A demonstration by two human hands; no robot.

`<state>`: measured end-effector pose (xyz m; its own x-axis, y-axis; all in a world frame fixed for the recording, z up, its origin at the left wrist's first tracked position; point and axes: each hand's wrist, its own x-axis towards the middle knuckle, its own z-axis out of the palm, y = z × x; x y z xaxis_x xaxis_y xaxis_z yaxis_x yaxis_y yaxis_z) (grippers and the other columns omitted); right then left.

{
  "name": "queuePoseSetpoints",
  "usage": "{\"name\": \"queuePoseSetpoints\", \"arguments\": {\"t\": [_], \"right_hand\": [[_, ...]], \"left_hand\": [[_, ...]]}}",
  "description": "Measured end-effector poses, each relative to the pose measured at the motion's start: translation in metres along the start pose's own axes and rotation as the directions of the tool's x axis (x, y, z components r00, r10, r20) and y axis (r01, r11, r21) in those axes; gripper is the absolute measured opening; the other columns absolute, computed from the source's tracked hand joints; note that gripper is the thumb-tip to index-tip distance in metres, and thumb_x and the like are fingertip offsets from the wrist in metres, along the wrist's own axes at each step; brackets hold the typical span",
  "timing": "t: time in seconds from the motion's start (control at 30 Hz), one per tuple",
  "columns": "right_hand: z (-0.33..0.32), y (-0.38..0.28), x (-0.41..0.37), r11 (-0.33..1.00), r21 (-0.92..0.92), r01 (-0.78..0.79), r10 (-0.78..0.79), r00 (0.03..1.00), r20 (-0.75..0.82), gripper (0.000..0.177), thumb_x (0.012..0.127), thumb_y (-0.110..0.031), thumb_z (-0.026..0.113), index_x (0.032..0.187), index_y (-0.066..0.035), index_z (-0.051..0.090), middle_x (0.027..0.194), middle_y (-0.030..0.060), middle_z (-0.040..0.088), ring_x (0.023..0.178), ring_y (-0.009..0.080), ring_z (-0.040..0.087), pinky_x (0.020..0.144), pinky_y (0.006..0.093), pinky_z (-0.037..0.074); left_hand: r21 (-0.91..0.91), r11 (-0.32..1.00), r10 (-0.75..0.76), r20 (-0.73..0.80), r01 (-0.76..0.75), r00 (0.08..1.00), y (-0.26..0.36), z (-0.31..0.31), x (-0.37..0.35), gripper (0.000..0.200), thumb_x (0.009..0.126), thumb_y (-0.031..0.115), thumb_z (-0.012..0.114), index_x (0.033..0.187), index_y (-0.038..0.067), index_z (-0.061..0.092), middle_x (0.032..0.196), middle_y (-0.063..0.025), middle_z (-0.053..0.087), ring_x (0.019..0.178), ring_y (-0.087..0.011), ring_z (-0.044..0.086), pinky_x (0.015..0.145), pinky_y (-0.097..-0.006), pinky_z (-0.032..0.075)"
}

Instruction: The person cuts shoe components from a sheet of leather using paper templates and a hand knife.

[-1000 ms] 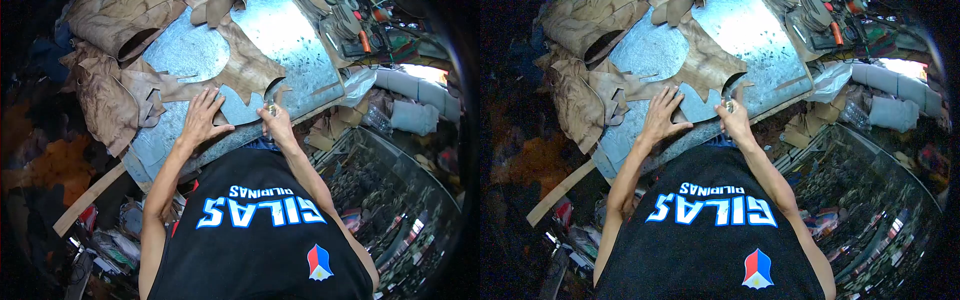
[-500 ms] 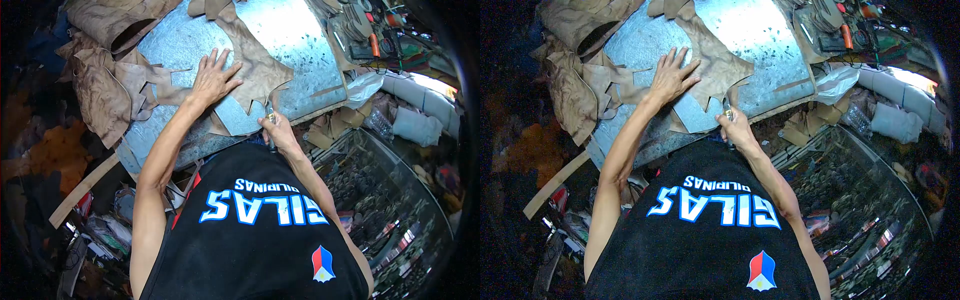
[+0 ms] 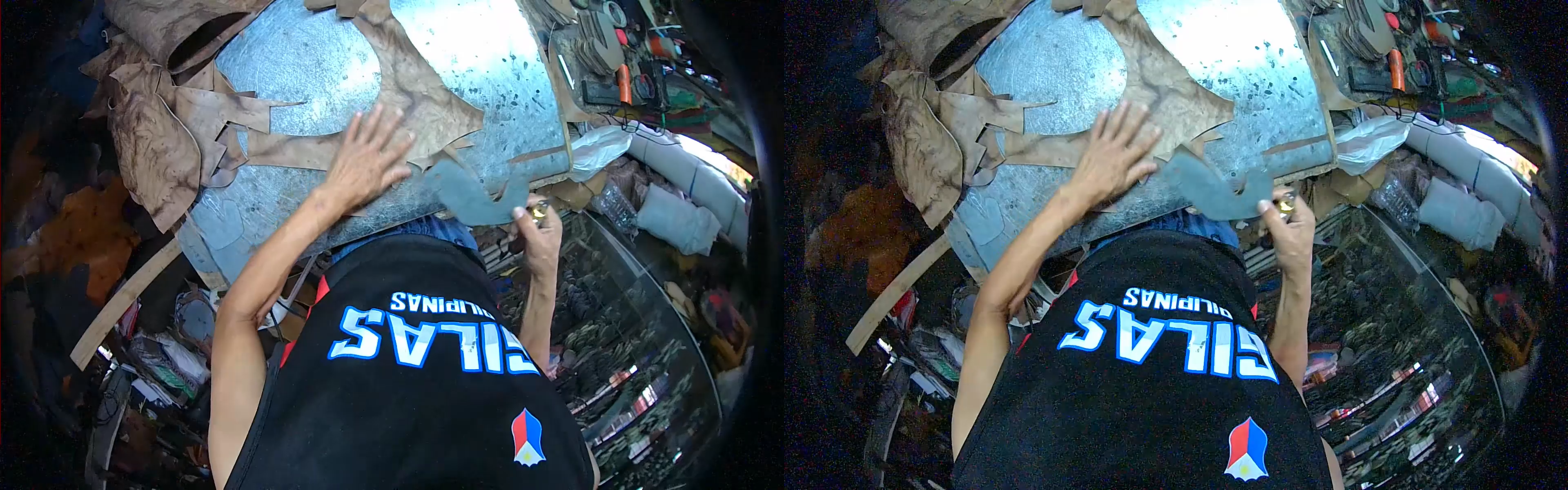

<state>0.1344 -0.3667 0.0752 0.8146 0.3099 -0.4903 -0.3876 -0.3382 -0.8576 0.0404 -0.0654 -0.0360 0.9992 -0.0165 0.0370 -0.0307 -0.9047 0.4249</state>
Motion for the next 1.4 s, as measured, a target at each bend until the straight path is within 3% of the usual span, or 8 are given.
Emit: {"name": "queuePoseSetpoints", "arguments": {"t": [0.27, 0.37, 0.5, 0.8, 0.93, 1.07, 1.2, 1.4], "right_hand": [[0.006, -0.008, 0.037, 0.892, 0.451, 0.010, -0.006, 1.000, -0.010, 0.020, 0.089, -0.004, 0.063, 0.105, -0.007, 0.051, 0.070, 0.0047, 0.055, 0.055, 0.0167, 0.055, 0.050, 0.0330, 0.046], [0.013, -0.013, 0.046, 0.876, 0.481, 0.031, -0.053, 0.998, 0.031, 0.015, 0.088, -0.003, 0.063, 0.099, -0.005, 0.054, 0.070, 0.0041, 0.057, 0.056, 0.0147, 0.057, 0.051, 0.0297, 0.048], [0.005, -0.017, 0.062, 0.889, 0.458, 0.007, -0.026, 0.999, 0.035, 0.009, 0.089, -0.007, 0.064, 0.094, -0.004, 0.057, 0.065, 0.0035, 0.058, 0.054, 0.0108, 0.055, 0.051, 0.0249, 0.045], [-0.048, 0.008, 0.090, 0.877, 0.480, -0.029, 0.054, 0.998, -0.039, 0.011, 0.089, -0.009, 0.065, 0.093, -0.006, 0.055, 0.062, 0.0035, 0.057, 0.052, 0.0112, 0.053, 0.050, 0.0246, 0.043], [-0.065, 0.024, 0.087, 0.886, 0.451, -0.107, 0.110, 0.994, 0.018, 0.012, 0.089, -0.008, 0.065, 0.093, -0.005, 0.054, 0.064, 0.0039, 0.057, 0.052, 0.0117, 0.054, 0.049, 0.0247, 0.043], [-0.069, 0.016, 0.082, 0.888, 0.456, -0.063, 0.061, 0.998, 0.020, 0.036, 0.088, -0.003, 0.062, 0.122, 0.003, 0.054, 0.072, 0.0006, 0.053, 0.055, 0.0097, 0.052, 0.050, 0.0232, 0.044], [-0.071, 0.003, 0.082, 0.886, 0.461, -0.046, 0.047, 0.999, 0.010, 0.049, 0.087, -0.001, 0.061, 0.134, 0.004, 0.048, 0.074, -0.0010, 0.049, 0.056, 0.0087, 0.051, 0.051, 0.0228, 0.045], [-0.077, -0.017, 0.095, 0.900, 0.343, -0.268, 0.185, 0.949, 0.254, 0.042, 0.086, -0.004, 0.062, 0.127, 0.002, 0.052, 0.079, -0.0004, 0.051, 0.055, 0.0091, 0.051, 0.050, 0.0250, 0.046]], "left_hand": [[-0.272, 0.960, -0.120, -0.205, 0.062, 0.971, 0.053, -0.049, 0.033, 0.041, 0.096, 0.035, 0.055, 0.114, 0.001, 0.066, 0.127, -0.0148, 0.060, 0.128, -0.0325, 0.049, 0.111, -0.0512, 0.026], [-0.878, -0.350, -0.305, 0.436, 0.326, 0.847, 0.065, -0.036, 0.052, 0.043, 0.100, 0.033, 0.052, 0.131, 0.002, 0.053, 0.108, -0.0095, 0.066, 0.087, -0.0106, 0.061, 0.073, -0.0252, 0.049], [-0.879, -0.429, -0.396, 0.388, 0.206, 0.832, 0.077, -0.019, 0.086, 0.043, 0.096, 0.011, 0.058, 0.135, -0.002, 0.047, 0.103, -0.0071, 0.068, 0.075, -0.0084, 0.061, 0.066, -0.0183, 0.048], [-0.912, 0.253, -0.475, 0.173, 0.322, 0.863, 0.034, -0.006, 0.220, 0.042, 0.094, 0.011, 0.060, 0.131, -0.005, 0.052, 0.110, -0.0117, 0.067, 0.096, -0.0122, 0.064, 0.080, -0.0225, 0.051], [-0.948, -0.037, -0.460, 0.296, 0.315, 0.837, 0.017, 0.013, 0.261, 0.048, 0.093, 0.012, 0.060, 0.136, -0.005, 0.048, 0.101, -0.0087, 0.068, 0.081, -0.0102, 0.064, 0.067, -0.0212, 0.051], [-0.860, 0.345, -0.559, 0.133, 0.375, 0.818, 0.018, -0.004, 0.244, 0.046, 0.093, 0.009, 0.057, 0.136, -0.004, 0.048, 0.105, -0.0128, 0.070, 0.082, -0.0156, 0.067, 0.070, -0.0256, 0.053], [-0.322, 0.945, -0.133, -0.242, 0.050, 0.961, 0.048, -0.030, 0.163, 0.053, 0.081, 0.002, 0.062, 0.133, 0.007, 0.055, 0.118, -0.0204, 0.064, 0.106, -0.0313, 0.064, 0.090, -0.0382, 0.052], [-0.254, 0.962, 0.082, -0.085, -0.101, 0.993, 0.118, -0.041, 0.098, 0.052, 0.070, 0.005, 0.073, 0.120, 0.015, 0.062, 0.136, -0.0154, 0.052, 0.122, -0.0354, 0.053, 0.096, -0.0436, 0.047]]}}
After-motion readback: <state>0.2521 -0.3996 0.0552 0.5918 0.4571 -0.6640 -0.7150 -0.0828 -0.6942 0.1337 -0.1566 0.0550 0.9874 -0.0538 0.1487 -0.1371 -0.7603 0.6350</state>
